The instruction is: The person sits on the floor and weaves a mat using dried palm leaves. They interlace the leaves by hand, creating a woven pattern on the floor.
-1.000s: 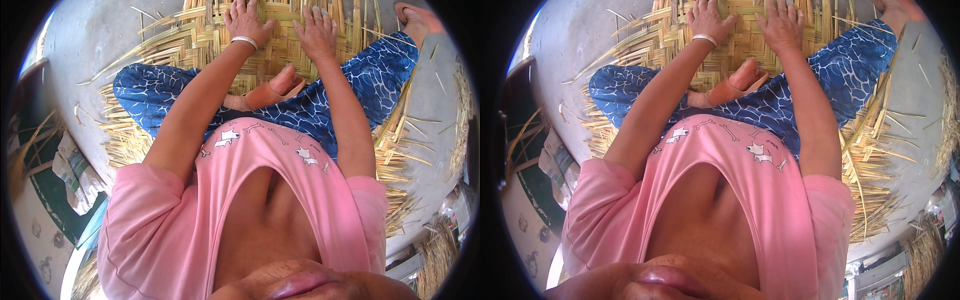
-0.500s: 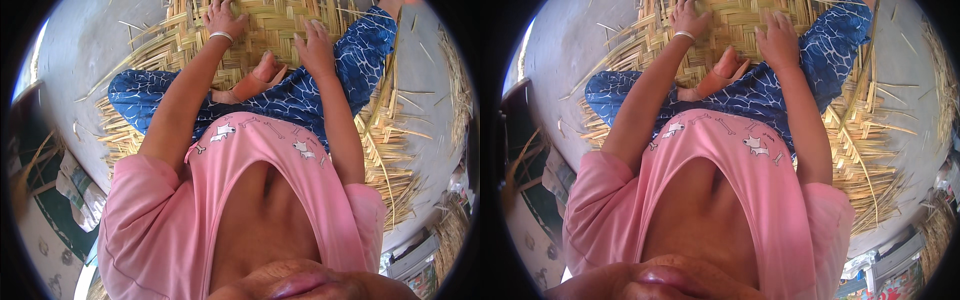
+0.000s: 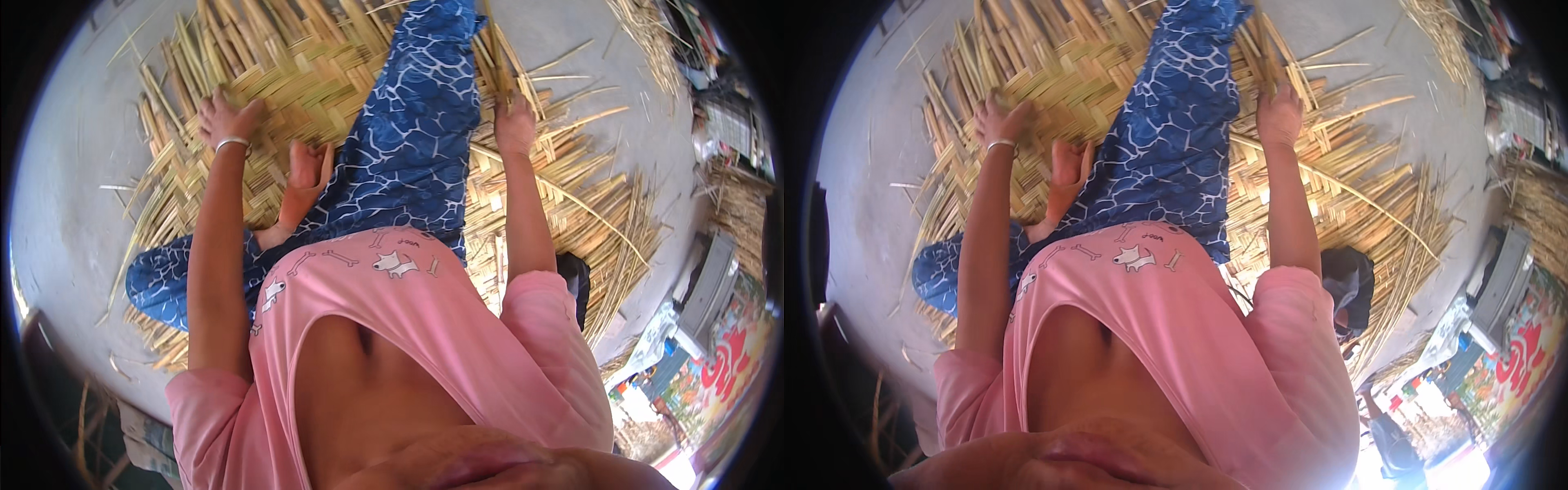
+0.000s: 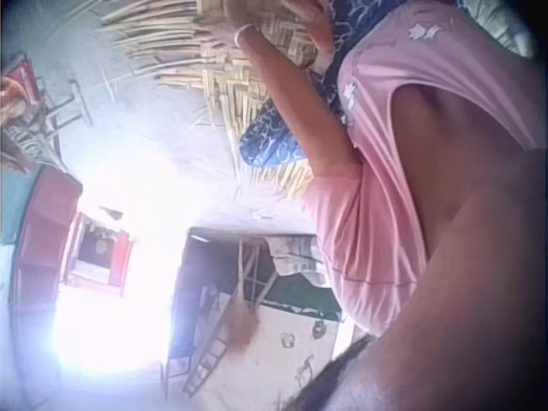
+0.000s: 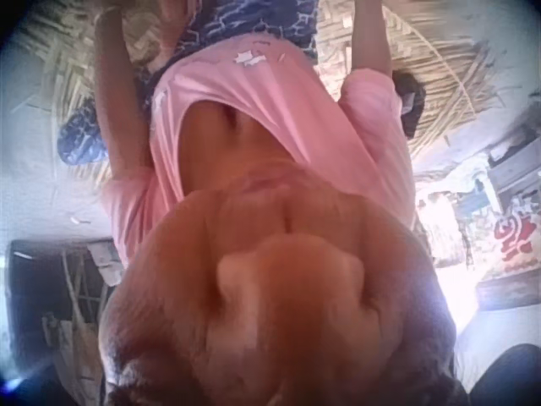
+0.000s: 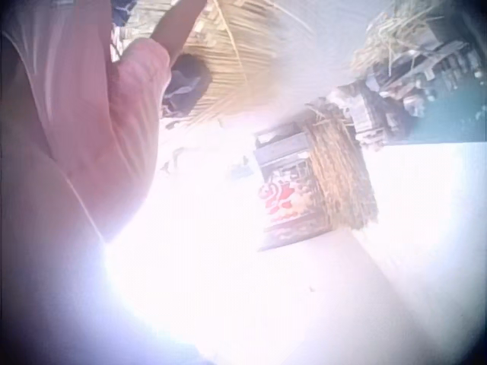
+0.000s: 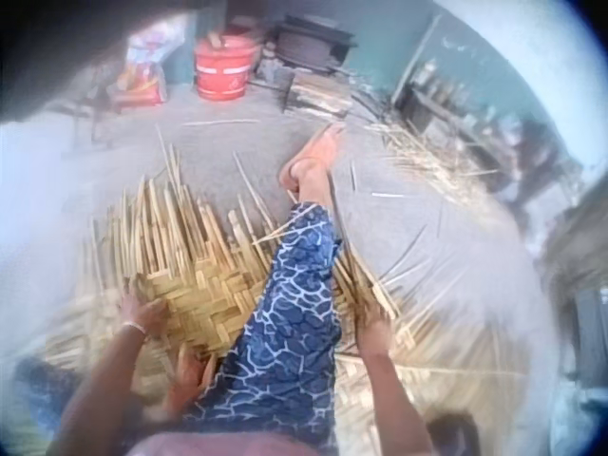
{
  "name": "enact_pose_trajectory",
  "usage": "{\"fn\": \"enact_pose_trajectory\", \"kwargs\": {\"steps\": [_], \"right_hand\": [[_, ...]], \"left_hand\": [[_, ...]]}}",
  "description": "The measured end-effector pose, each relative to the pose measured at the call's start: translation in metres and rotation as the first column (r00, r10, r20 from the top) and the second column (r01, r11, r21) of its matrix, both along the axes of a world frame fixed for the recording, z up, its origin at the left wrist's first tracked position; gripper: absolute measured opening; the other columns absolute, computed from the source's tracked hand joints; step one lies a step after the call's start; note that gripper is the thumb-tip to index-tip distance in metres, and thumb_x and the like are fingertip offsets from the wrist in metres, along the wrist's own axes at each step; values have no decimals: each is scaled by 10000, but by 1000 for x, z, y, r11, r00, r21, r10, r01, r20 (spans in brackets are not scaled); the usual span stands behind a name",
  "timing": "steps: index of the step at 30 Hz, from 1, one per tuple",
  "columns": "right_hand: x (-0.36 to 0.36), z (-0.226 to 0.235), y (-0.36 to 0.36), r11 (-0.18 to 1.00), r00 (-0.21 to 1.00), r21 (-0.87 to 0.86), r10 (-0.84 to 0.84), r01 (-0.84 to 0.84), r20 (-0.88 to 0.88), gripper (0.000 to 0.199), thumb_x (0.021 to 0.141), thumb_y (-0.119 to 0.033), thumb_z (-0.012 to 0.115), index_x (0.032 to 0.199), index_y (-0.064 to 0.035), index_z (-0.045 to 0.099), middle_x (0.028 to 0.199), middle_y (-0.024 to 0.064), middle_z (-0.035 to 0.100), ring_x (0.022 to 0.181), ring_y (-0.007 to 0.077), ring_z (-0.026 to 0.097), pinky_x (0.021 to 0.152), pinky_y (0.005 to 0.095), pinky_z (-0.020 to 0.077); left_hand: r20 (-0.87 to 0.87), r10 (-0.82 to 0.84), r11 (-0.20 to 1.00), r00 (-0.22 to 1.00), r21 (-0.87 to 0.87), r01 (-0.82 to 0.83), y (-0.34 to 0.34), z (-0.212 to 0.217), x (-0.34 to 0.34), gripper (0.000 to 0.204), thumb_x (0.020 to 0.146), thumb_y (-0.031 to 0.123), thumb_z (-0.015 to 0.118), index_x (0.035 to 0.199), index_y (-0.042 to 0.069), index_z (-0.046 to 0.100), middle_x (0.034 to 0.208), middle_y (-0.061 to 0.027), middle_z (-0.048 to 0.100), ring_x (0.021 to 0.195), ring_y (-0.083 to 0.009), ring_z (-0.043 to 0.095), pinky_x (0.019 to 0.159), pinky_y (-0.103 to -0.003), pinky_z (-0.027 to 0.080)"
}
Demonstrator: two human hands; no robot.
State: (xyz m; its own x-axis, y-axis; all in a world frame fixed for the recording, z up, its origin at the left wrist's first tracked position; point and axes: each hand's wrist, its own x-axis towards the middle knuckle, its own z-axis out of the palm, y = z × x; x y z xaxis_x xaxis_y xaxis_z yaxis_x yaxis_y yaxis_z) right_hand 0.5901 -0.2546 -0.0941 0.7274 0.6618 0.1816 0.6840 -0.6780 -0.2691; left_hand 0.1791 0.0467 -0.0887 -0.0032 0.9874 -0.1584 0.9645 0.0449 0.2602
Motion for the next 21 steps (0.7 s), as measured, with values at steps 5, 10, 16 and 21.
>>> {"fn": "enact_pose_trajectory", "kwargs": {"steps": [5, 10, 16, 21], "right_hand": [[-6, 1, -10, 994, 998, -109, 23, -16, 60, 293, 880, -213, 673, 1122, -48, 671, 1185, 179, 663, 1105, 401, 623, 990, 481, 498], [-2, 11, 8, 977, 1000, -213, -10, 8, -9, 232, 878, -144, 642, 1086, -50, 687, 1158, 178, 663, 1072, 378, 662, 897, 471, 555], [37, 14, 1, 960, 792, 86, -167, 266, -588, 269, 947, -174, 643, 1134, 19, 651, 914, 157, 749, 784, 257, 733, 656, 367, 575], [23, 70, -1, 736, 330, 294, 101, 610, -938, 202, 1016, -169, 631, 1125, 1, 621, 844, 60, 644, 591, 105, 549, 493, 261, 424]], "left_hand": [[54, -57, 996, 997, 76, 53, 5, -15, -11, 982, 744, 521, 766, 1590, 215, 375, 1693, -145, 252, 1577, -333, 183, 1246, -543, 135], [89, -218, 950, 972, 246, 191, 11, -33, -53, 908, 784, 469, 799, 1554, 160, 431, 1623, -159, 388, 1515, -336, 333, 1223, -492, 264], [308, -258, 935, 916, 319, 156, -9, -22, -74, 801, 817, 330, 806, 1487, 29, 486, 1527, -222, 478, 1392, -389, 477, 1157, -453, 394], [348, -315, 917, 883, 351, 189, -21, -16, -75, 702, 884, 264, 778, 1455, -45, 511, 1371, -236, 624, 1269, -347, 604, 1088, -406, 455]]}}
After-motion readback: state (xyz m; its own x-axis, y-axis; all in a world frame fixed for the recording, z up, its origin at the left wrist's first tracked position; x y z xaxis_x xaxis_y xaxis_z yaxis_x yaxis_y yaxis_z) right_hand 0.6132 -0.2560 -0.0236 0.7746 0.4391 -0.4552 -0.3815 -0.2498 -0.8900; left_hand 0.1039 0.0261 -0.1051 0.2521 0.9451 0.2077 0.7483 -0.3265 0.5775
